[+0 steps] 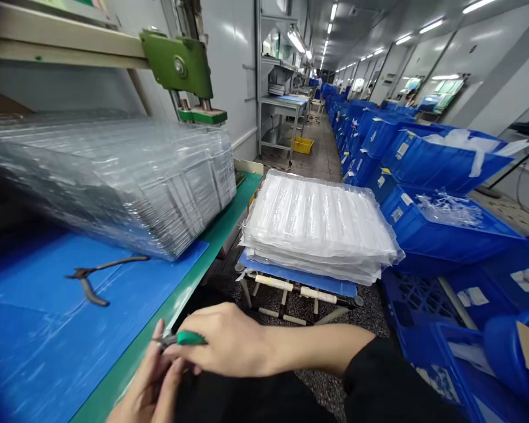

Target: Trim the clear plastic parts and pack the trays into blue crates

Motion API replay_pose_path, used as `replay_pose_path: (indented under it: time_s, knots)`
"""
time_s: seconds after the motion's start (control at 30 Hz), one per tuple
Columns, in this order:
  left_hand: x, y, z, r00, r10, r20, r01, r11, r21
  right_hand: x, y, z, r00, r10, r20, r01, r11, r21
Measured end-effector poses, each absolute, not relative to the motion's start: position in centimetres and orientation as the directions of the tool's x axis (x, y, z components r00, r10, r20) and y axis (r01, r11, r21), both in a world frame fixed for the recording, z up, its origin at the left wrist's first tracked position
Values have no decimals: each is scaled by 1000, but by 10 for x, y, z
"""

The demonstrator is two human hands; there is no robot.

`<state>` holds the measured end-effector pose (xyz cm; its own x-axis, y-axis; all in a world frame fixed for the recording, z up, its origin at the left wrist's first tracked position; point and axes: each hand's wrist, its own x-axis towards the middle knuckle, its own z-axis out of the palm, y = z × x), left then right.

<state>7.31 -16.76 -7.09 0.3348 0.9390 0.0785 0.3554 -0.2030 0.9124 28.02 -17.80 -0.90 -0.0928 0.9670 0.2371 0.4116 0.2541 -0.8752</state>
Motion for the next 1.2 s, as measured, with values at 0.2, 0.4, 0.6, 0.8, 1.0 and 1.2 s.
replay_pose_path:
  time_s: [0.2, 0.4, 0.6, 0.8, 1.0, 1.2]
  knots:
    - [103, -163, -40, 502, 832, 238, 196, -377, 905, 333, -174, 35, 157, 986, 56, 374, -7, -927]
    - [57, -162, -9, 666, 326, 671, 271, -944, 189, 312, -145, 30, -137, 965, -222, 94, -210, -973]
    - [54, -182, 4, 817, 215, 535, 171, -977, 131, 254, -115, 24, -520, 817, -250, 451, 13, -893]
    - [22, -192, 3, 738, 465, 489, 335, -881, 333, 214, -101, 14, -513, 816, -266, 168, -209, -963]
    - [-44, -199, 12, 321, 912, 256, 380, -372, 847, 205, -115, 14, -482, 843, -237, 124, -202, -971]
    - [-57, -198, -8, 151, 937, 314, 371, -348, 861, 194, -135, 24, -481, 858, -178, 272, -46, -961]
